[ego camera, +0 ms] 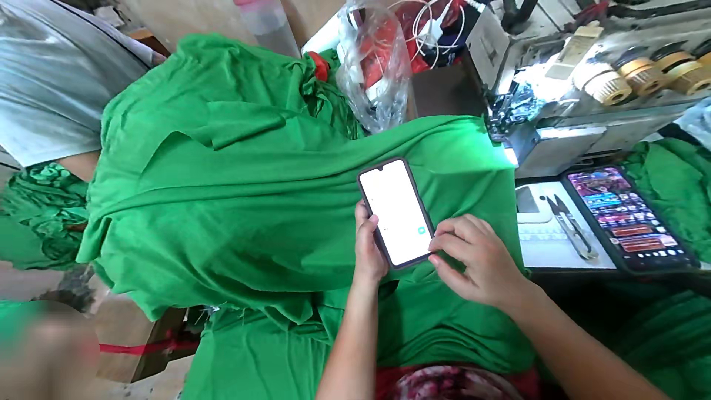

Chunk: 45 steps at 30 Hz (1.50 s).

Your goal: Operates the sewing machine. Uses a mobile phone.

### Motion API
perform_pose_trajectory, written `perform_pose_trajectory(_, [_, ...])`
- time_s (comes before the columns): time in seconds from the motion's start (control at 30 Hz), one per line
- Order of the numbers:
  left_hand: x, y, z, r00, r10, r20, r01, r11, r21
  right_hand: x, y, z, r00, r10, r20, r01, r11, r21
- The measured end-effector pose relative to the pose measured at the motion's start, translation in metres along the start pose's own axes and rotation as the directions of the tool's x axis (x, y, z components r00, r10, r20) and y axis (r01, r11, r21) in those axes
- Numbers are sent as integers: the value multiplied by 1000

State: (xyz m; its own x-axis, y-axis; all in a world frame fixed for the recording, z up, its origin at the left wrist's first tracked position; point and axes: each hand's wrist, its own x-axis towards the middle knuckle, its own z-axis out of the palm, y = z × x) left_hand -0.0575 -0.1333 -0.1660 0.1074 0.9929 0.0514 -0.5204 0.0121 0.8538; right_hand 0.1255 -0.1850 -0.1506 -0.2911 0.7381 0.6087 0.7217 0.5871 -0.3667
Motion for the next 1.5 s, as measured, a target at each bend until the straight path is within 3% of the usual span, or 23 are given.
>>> perform_pose_trajectory(0.23, [1, -1, 0, 1000, 3, 5, -3, 1000, -14, 36, 3, 0, 997, 82, 4, -81, 987, -140])
perform_pose_trajectory(0.47, [1, -1, 1, 1000, 3, 0, -3, 999, -33, 58, -8, -5, 989, 131, 73, -119, 981, -150])
perform_pose_trajectory(0.6, [1, -1, 0, 1000, 15, 7, -14, 1000, -28, 47, -3, 1, 993, 118, -22, -120, 983, -140])
perform_pose_trajectory(1.0, [0, 1, 1, 1000, 10, 5, -10, 1000, -10, 6, 15, 14, 958, 285, -29, -276, 945, 173])
perform_pose_trajectory(1.5, [0, 0, -1, 1000, 14, 16, -15, 1000, 17, -3, 21, 19, 969, 245, 22, -243, 942, 233])
